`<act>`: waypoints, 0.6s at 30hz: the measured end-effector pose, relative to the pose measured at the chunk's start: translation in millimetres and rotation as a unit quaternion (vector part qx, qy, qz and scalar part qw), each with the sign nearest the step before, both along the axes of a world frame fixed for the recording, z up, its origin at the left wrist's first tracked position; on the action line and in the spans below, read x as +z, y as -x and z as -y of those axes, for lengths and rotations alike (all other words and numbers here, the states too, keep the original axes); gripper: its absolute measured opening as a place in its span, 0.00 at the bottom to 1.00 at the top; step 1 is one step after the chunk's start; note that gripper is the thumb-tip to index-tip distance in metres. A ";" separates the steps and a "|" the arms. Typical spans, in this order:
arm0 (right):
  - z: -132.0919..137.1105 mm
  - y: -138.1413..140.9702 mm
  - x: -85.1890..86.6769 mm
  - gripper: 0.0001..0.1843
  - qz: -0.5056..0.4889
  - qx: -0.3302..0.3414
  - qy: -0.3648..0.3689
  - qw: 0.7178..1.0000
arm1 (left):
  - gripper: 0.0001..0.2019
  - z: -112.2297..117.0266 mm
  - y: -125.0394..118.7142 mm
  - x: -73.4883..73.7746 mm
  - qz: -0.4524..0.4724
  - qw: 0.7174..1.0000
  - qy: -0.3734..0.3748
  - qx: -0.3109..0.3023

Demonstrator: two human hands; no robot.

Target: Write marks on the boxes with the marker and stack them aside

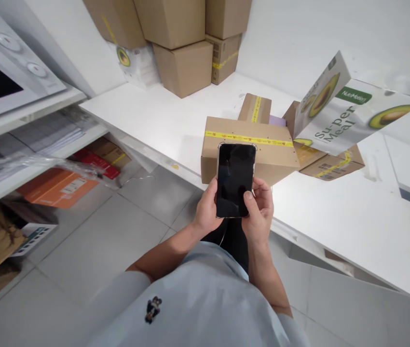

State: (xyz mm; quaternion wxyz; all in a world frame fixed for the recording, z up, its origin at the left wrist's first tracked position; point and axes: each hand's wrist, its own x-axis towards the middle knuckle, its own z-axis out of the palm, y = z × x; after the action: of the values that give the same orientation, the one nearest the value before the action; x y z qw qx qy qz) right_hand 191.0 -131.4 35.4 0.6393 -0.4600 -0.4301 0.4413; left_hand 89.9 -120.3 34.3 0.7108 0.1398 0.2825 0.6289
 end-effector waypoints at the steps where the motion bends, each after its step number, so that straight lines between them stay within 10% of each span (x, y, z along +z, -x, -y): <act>1: -0.4 -0.2 -0.1 0.18 -0.002 -0.002 -0.003 1.000 | 0.16 -0.2 0.1 -0.2 0.000 1.000 0.002 0.000; 18: -0.7 5.1 0.2 0.19 -0.014 0.014 -0.022 1.000 | 0.17 -2.9 2.3 3.7 0.020 0.998 0.054 -0.014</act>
State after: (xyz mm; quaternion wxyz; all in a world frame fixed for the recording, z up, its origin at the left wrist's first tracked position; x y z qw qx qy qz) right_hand 185.9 -130.8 35.6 0.6489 -0.4339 -0.4372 0.4467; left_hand 87.6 -117.5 38.0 0.7314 0.0926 0.3002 0.6052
